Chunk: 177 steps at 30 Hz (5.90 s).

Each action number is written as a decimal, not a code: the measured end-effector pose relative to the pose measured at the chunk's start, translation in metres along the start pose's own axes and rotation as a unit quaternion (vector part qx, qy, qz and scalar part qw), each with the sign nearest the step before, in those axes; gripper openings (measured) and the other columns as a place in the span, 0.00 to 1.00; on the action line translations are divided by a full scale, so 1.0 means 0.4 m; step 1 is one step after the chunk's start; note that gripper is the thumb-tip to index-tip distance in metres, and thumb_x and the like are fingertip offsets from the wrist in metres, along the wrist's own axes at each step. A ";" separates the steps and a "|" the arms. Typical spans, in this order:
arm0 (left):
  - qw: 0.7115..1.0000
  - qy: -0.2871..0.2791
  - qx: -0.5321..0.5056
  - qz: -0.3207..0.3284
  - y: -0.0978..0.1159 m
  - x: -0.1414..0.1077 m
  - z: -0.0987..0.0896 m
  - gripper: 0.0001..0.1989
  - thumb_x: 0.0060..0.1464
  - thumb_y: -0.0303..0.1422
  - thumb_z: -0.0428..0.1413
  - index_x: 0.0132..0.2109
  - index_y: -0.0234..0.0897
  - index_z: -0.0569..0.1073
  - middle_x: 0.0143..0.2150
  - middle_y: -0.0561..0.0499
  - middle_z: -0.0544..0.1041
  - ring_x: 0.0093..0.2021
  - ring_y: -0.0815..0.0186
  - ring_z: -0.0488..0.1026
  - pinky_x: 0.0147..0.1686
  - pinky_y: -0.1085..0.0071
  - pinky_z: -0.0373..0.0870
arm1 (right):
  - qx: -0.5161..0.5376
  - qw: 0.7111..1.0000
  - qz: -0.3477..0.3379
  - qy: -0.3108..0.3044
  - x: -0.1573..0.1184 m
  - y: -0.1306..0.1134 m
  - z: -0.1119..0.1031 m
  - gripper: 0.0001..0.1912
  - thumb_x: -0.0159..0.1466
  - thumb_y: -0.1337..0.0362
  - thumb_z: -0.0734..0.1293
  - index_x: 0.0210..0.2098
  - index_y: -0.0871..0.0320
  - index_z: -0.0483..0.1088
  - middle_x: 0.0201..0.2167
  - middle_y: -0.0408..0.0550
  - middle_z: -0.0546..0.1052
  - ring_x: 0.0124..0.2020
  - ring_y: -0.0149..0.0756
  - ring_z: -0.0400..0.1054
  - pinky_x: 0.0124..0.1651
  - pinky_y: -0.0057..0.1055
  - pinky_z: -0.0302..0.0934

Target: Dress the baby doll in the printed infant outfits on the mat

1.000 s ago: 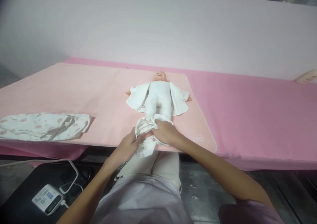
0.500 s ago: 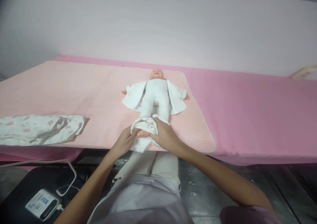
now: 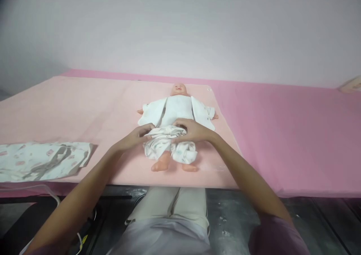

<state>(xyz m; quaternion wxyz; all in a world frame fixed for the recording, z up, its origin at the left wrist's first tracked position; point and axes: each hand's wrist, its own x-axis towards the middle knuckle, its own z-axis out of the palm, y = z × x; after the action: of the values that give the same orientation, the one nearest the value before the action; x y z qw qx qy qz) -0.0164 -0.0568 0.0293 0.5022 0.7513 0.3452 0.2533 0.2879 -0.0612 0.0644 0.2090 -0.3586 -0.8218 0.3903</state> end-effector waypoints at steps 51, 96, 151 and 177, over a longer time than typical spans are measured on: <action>0.960 -0.264 -0.073 -0.059 0.064 0.242 0.008 0.17 0.58 0.47 0.67 0.46 0.40 0.82 0.45 0.46 0.84 0.47 0.56 0.80 0.41 0.68 0.77 | 0.245 0.968 0.044 0.022 -0.070 0.100 0.026 0.16 0.64 0.55 0.78 0.46 0.57 0.78 0.39 0.47 0.79 0.42 0.41 0.73 0.43 0.33 0.67; 0.948 -0.318 0.001 -0.027 0.045 0.244 0.006 0.25 0.58 0.46 0.68 0.58 0.38 0.79 0.55 0.46 0.83 0.57 0.55 0.80 0.53 0.65 0.76 | 0.262 0.961 0.046 0.079 -0.051 0.113 0.040 0.26 0.68 0.39 0.71 0.37 0.60 0.75 0.29 0.43 0.74 0.30 0.32 0.65 0.33 0.28 0.59; 0.952 -0.288 -0.100 0.017 0.001 0.202 0.003 0.27 0.57 0.46 0.69 0.57 0.36 0.79 0.46 0.44 0.84 0.50 0.55 0.81 0.47 0.66 0.79 | 0.262 0.954 0.010 -0.147 -0.075 0.108 0.013 0.22 0.66 0.47 0.76 0.46 0.61 0.79 0.37 0.45 0.79 0.38 0.34 0.71 0.42 0.28 0.67; 0.986 -0.162 -0.036 -0.023 0.079 0.116 0.073 0.27 0.60 0.46 0.67 0.60 0.38 0.76 0.54 0.45 0.82 0.55 0.54 0.78 0.54 0.62 0.75 | 0.188 0.967 0.053 0.164 -0.089 0.017 0.071 0.17 0.67 0.57 0.72 0.53 0.55 0.73 0.49 0.50 0.80 0.52 0.44 0.73 0.57 0.39 0.68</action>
<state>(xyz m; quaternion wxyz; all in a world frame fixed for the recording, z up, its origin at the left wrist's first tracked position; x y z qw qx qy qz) 0.0425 -0.0461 0.0496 0.5839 0.7556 0.2675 0.1287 0.2966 -0.0990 0.0397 0.3833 -0.4147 -0.6683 0.4842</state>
